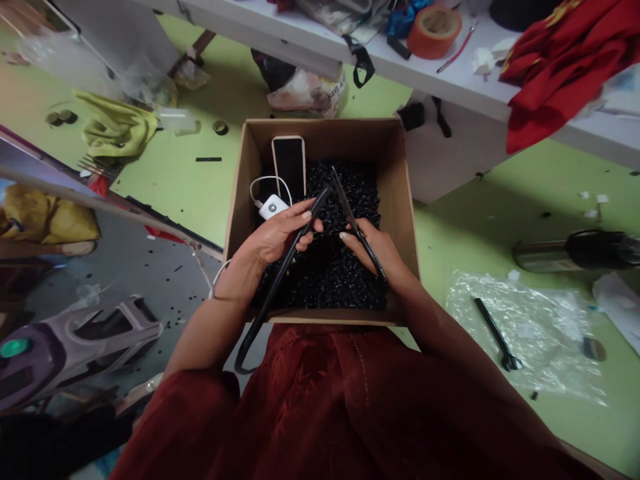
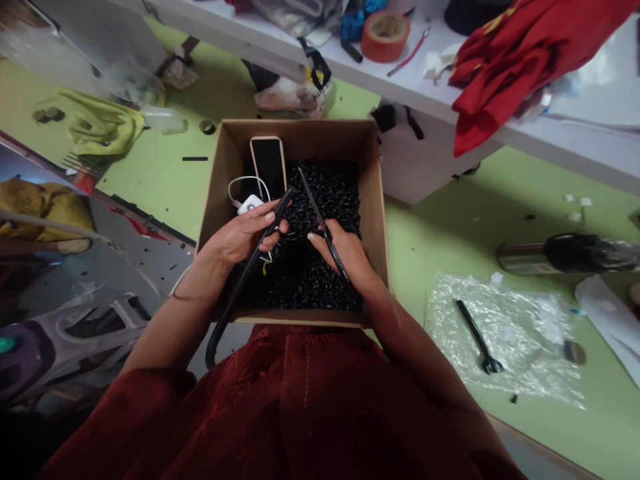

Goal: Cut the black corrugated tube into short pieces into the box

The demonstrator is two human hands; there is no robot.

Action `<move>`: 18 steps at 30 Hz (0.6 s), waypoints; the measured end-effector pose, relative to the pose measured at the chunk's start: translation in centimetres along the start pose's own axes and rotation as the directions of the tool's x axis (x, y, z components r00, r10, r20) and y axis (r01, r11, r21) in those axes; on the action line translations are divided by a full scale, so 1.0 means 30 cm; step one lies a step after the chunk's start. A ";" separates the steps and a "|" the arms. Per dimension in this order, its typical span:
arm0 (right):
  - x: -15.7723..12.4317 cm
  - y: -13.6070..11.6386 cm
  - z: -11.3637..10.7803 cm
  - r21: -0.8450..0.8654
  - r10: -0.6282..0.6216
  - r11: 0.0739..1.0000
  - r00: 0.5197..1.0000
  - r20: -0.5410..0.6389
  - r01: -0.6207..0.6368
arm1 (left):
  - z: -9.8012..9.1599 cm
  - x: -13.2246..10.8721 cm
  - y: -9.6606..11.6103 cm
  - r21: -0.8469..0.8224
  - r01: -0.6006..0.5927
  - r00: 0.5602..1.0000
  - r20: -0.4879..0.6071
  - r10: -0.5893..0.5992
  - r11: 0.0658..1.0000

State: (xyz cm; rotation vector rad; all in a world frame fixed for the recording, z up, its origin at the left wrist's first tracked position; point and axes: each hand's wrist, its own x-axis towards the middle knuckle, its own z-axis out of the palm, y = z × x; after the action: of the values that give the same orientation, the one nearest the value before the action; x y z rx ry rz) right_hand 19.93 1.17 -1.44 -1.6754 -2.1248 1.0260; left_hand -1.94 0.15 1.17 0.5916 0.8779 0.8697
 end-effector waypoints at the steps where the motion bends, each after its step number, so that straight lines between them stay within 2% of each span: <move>1: 0.001 0.002 -0.001 0.005 -0.003 1.000 1.000 -0.001 0.003 | -0.001 0.000 -0.001 -0.004 -0.003 1.000 -0.005 0.003 1.000; 8: 0.004 0.022 0.006 0.014 -0.073 0.997 0.997 0.004 0.073 | -0.010 0.023 -0.005 0.011 -0.024 0.995 -0.096 0.025 1.000; 18: -0.001 0.011 0.016 -0.020 -0.110 0.994 0.991 0.070 0.112 | -0.001 0.032 -0.011 0.091 -0.102 0.970 -0.212 0.119 0.991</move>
State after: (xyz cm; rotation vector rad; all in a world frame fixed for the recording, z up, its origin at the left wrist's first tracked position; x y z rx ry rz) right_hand 19.92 0.99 -2.00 -1.5333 -2.2539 1.0439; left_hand -1.51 0.80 0.52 0.6273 1.0893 1.0174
